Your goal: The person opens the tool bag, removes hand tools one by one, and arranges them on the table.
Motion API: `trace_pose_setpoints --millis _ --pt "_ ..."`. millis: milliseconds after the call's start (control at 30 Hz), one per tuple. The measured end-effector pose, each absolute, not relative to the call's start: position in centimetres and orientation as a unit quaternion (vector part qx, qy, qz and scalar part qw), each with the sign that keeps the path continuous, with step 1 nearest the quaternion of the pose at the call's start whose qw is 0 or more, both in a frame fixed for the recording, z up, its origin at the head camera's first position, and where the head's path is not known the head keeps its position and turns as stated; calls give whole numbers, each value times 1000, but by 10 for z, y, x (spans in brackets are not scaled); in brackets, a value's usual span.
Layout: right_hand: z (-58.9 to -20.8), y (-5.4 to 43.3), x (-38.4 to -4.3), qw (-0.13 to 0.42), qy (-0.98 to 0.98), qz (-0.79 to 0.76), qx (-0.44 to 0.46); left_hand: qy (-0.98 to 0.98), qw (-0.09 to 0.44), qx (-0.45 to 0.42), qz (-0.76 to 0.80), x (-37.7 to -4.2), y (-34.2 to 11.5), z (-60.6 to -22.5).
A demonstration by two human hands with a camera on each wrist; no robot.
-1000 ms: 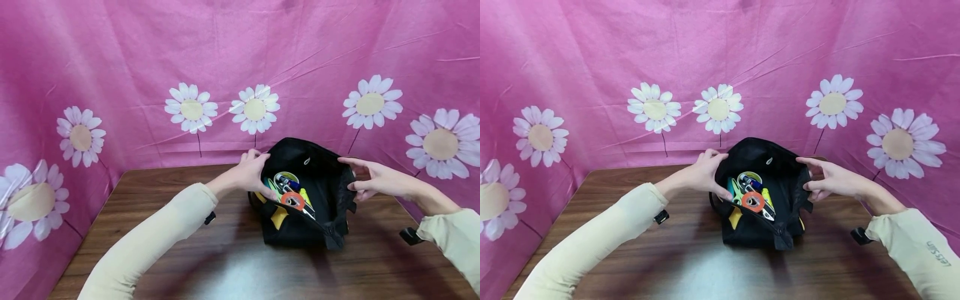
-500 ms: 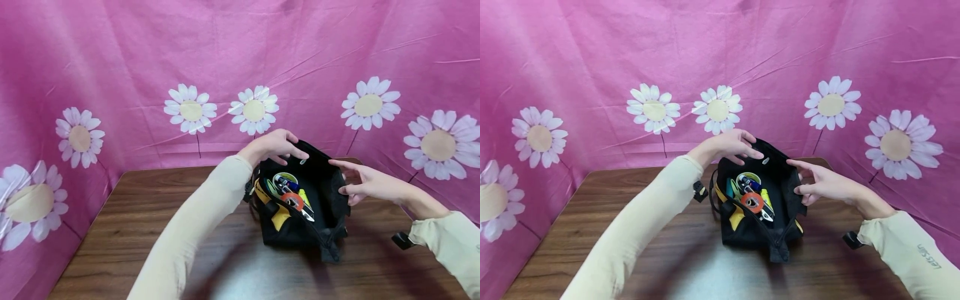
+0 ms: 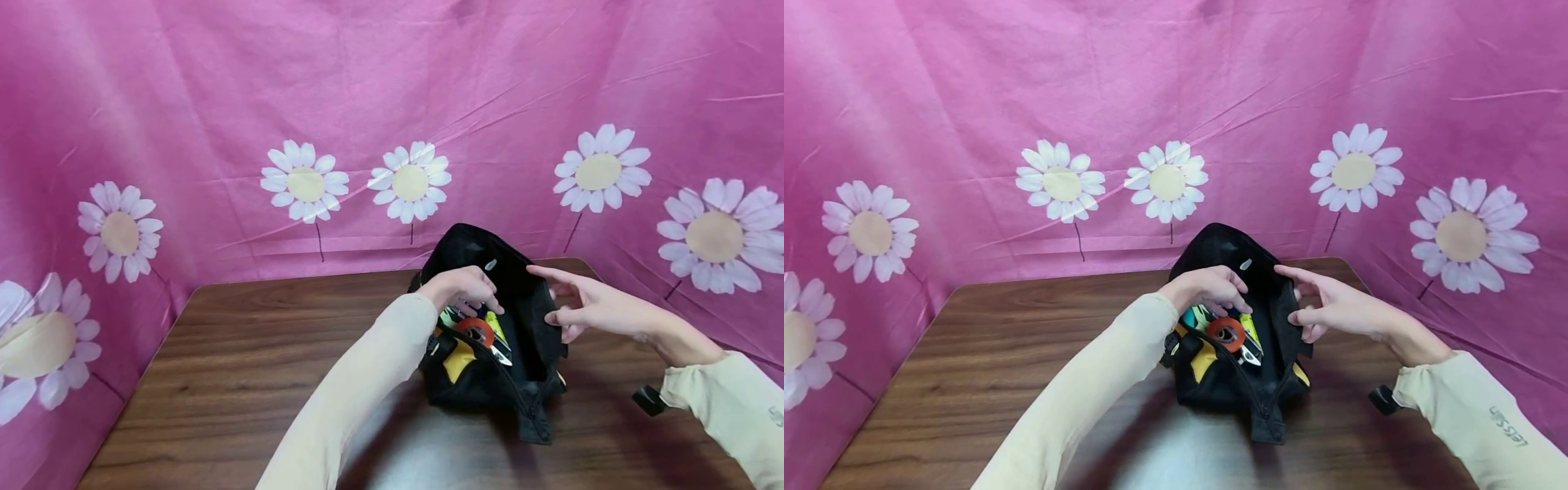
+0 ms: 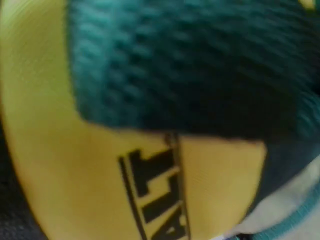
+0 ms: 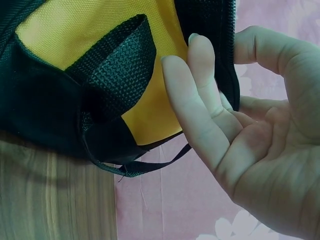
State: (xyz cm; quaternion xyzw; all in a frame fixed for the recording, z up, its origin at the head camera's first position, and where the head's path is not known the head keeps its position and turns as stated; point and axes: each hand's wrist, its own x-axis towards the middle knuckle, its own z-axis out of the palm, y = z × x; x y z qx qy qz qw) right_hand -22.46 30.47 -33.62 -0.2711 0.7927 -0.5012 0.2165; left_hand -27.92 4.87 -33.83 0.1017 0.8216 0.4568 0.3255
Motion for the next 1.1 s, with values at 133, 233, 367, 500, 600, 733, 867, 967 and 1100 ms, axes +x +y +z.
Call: trace_pose_setpoints --millis 133,233,367,500,600,733,867,967,1100 --pt "-336 304 -224 207 792 -502 -279 818 327 108 460 -282 41 -353" --pt "-337 304 -223 202 794 -500 -279 814 326 112 468 -283 35 -364" --pt "-339 304 -222 207 792 -501 -279 822 317 113 459 -284 32 -379" --pt "-342 305 -222 212 794 -500 -275 846 291 123 431 -282 36 -392" --pt "-344 305 -221 211 792 -501 -278 858 269 148 412 -280 40 -399" --pt "-347 304 -220 208 784 -509 -289 859 262 184 399 -279 40 -404" --pt "-348 305 -220 198 783 -514 -289 837 296 176 426 -280 36 -407" --pt "-349 306 -221 197 784 -514 -288 795 319 144 495 -282 34 -410" --pt "-348 309 -221 201 789 -511 -275 730 313 107 597 -286 34 -413"
